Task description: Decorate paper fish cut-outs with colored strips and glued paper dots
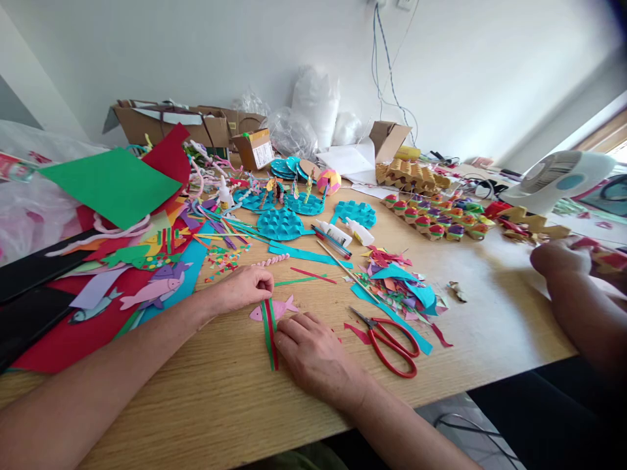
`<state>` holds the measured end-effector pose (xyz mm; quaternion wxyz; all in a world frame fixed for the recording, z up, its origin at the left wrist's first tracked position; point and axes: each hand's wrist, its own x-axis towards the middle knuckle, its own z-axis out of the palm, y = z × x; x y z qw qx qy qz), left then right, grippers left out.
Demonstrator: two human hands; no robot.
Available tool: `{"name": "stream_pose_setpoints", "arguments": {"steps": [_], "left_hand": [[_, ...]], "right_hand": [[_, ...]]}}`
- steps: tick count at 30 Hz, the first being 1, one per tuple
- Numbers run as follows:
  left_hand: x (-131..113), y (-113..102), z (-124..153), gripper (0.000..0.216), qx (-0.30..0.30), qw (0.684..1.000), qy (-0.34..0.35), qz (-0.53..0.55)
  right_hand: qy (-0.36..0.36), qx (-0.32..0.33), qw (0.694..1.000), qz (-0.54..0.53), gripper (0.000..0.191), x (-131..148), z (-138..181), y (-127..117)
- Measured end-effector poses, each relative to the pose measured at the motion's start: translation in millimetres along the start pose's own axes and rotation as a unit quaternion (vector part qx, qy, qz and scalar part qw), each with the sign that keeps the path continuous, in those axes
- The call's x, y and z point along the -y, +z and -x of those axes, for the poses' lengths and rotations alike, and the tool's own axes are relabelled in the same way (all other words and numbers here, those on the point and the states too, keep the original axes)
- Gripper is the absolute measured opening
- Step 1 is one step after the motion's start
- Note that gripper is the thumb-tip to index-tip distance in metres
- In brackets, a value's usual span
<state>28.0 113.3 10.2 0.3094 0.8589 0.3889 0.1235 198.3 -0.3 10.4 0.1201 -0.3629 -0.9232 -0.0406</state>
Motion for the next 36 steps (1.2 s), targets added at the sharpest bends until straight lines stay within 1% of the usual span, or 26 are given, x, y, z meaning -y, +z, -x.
{"name": "stream_pose_setpoints", "arguments": {"steps": [15,24,36], "left_hand": [[-6.5,-1.3,0.6,0.011,-0.001,0.999,-0.001,-0.037],[-5.2,-0.9,0.2,0.011,0.000,0.999,0.005,-0.049],[-6.7,-0.6,0.1,0.011,0.003,0.998,0.005,-0.065]], "right_hand": [[0.002,0.005,1.000,-0.003,0.011,0.4,-1.0,-2.4],[0.004,0.003,1.000,-0.005,0.010,0.6,-0.6,-0.9],[0.003,-0.003,1.000,-0.007,0.012,0.6,-0.5,-1.4]]}}
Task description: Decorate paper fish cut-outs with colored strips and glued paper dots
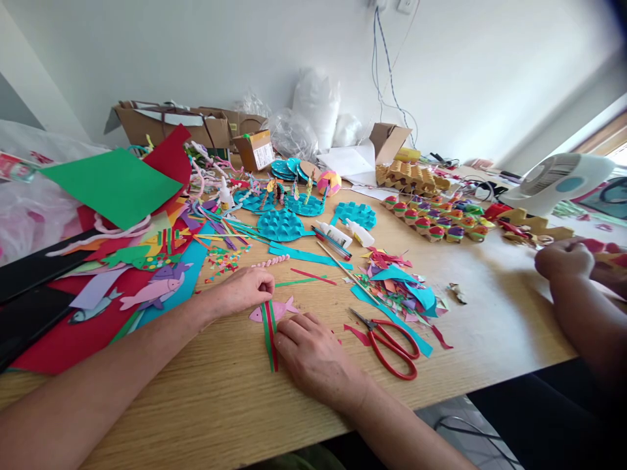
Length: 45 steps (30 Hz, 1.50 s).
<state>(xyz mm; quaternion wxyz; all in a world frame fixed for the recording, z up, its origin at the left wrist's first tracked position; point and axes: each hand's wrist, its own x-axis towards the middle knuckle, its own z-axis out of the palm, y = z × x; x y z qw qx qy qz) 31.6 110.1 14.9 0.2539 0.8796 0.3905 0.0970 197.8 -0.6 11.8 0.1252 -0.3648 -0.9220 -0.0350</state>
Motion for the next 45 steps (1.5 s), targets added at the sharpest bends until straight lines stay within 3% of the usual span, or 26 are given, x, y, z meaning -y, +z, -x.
{"name": "stream_pose_setpoints", "arguments": {"steps": [14,22,29,34,37,40,45], "left_hand": [[-7.0,-2.5,0.9,0.010,0.000,1.000,-0.020,-0.005],[-16.7,-7.0,1.7,0.010,0.001,0.999,-0.037,-0.008],[-12.7,-6.0,1.4,0.015,-0.006,1.000,-0.026,-0.006],[-22.3,-25.2,1.9,0.021,-0.069,0.997,-0.003,-0.046],[-37.7,-34.5,14.5,0.027,-0.028,0.994,0.029,-0.098],[-53.0,-25.2,39.0,0.029,0.055,0.987,0.061,-0.136],[-64.2,11.1,75.4,0.033,0.009,0.971,0.124,-0.202]], "right_hand": [[-0.004,0.010,1.000,-0.010,0.011,1.8,0.4,-2.3],[0.051,0.056,0.991,-0.114,0.020,15.5,12.4,-21.2],[0.129,0.024,0.957,-0.257,0.017,9.7,17.1,-40.5],[0.224,0.003,0.925,-0.307,0.017,-15.2,4.1,-46.6],[0.248,0.045,0.909,-0.333,0.020,-30.7,-10.2,-48.1],[0.276,0.096,0.899,-0.325,0.020,-38.8,-26.0,-46.8],[0.248,0.120,0.913,-0.300,0.020,-37.8,-43.4,-36.3]]}}
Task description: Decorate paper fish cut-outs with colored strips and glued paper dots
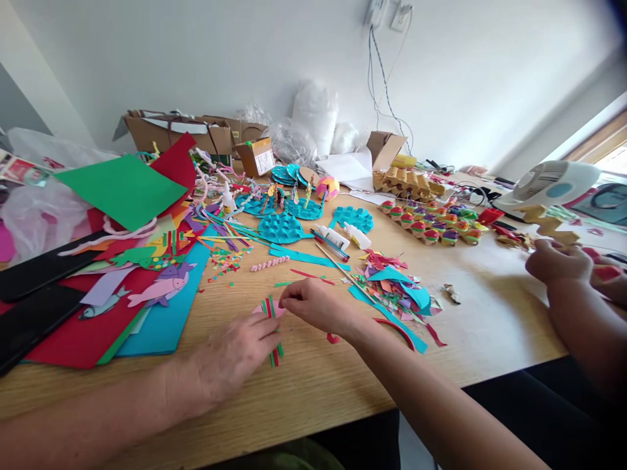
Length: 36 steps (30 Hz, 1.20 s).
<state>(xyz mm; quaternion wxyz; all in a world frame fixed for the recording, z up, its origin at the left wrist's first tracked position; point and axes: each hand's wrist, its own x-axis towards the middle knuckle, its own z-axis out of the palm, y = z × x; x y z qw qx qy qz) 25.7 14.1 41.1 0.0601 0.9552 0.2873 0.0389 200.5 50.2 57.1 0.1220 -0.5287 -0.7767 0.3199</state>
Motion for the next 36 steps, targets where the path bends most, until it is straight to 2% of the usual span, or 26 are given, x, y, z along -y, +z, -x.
{"name": "stream_pose_setpoints", "arguments": {"steps": [4,10,18,21,27,32,36], "left_hand": [[-5.8,11.9,7.8,0.031,-0.036,0.998,0.010,-0.058],[-3.2,19.3,12.0,0.033,-0.065,0.997,0.005,-0.034],[-3.1,25.1,10.8,0.032,-0.057,0.996,0.023,-0.067],[-2.9,24.6,11.2,0.030,-0.050,0.995,0.031,-0.084],[-1.0,32.1,14.5,0.032,-0.078,0.993,0.040,-0.074],[-2.2,32.7,15.2,0.033,-0.081,0.990,0.045,-0.107],[-4.6,25.5,14.4,0.031,-0.053,0.994,0.037,-0.093]], "right_hand": [[0.003,0.016,0.999,0.041,0.020,1.8,-7.0,7.9],[0.001,0.039,0.998,0.051,0.022,3.9,-11.0,11.7],[0.024,0.058,0.994,0.093,0.023,6.8,-14.3,14.2],[0.025,0.043,0.993,0.109,0.023,6.3,-21.0,13.6],[0.021,0.014,0.992,0.121,0.024,9.6,-28.3,4.7],[0.014,0.061,0.991,0.120,0.024,15.1,-17.0,4.0],[0.016,0.075,0.987,0.140,0.024,15.9,-18.3,7.5]]}}
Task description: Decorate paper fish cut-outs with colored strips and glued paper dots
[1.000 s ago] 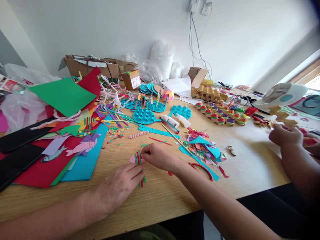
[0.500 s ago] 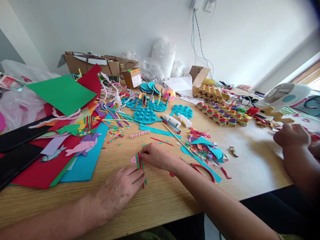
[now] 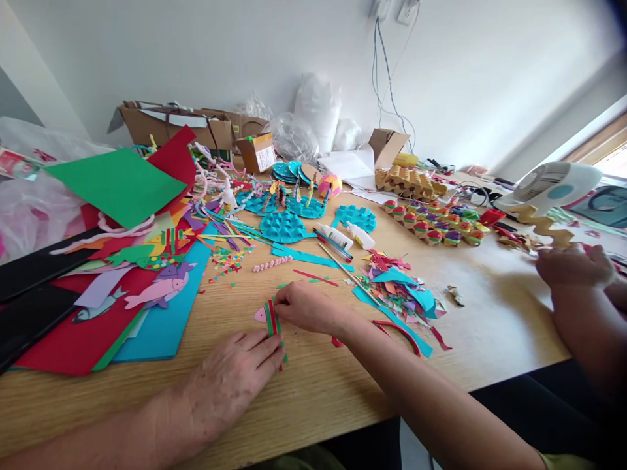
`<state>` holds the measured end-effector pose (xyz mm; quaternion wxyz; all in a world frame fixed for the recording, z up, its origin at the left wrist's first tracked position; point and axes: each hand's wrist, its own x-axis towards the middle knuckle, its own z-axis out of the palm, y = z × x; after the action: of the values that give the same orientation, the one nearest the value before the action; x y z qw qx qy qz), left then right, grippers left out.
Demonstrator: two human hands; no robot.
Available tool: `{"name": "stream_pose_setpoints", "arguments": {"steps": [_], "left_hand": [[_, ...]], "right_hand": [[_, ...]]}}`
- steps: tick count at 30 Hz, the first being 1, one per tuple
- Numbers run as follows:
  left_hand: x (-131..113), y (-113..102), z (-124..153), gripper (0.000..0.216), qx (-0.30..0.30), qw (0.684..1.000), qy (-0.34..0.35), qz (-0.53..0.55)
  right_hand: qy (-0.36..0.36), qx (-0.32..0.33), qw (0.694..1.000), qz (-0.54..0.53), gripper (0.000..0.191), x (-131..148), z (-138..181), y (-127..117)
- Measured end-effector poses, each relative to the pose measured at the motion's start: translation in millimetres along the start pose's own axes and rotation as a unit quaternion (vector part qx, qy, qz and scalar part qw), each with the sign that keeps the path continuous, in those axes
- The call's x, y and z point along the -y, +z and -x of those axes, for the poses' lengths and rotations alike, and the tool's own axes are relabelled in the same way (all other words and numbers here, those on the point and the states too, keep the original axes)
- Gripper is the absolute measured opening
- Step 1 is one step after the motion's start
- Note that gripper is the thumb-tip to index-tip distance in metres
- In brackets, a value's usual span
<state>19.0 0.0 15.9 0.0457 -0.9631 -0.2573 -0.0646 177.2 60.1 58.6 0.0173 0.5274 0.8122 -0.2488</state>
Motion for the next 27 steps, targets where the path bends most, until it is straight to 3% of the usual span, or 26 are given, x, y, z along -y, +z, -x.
{"name": "stream_pose_setpoints", "arguments": {"steps": [5,10,13,17,20,23,27], "left_hand": [[-2.8,-7.6,4.5,0.034,0.012,1.000,0.002,0.012],[1.0,-25.6,11.6,0.041,-0.043,0.997,0.020,0.061],[18.4,-35.3,11.9,0.045,-0.077,0.991,0.012,0.110],[54.8,-39.8,3.2,0.041,-0.083,0.978,-0.079,0.174],[78.2,-40.4,-8.0,0.030,-0.081,0.951,-0.171,0.243],[91.2,-39.9,-17.8,0.026,-0.066,0.894,-0.260,0.358],[95.0,-40.5,-26.4,0.022,-0.061,0.833,-0.293,0.465]], "right_hand": [[0.018,-0.107,0.994,0.025,0.026,-4.3,-5.3,-9.6],[0.009,-0.213,0.977,0.012,0.019,-13.2,25.8,-15.7],[-0.011,-0.179,0.984,-0.005,0.016,-14.7,54.5,-7.1],[-0.022,-0.096,0.995,-0.016,0.014,-14.4,81.5,7.5],[0.007,-0.088,0.996,-0.001,0.013,-19.5,89.5,12.5],[0.033,-0.097,0.994,0.030,0.013,-30.5,90.2,11.9],[0.075,-0.126,0.986,0.074,0.016,-47.1,80.7,3.9]]}}
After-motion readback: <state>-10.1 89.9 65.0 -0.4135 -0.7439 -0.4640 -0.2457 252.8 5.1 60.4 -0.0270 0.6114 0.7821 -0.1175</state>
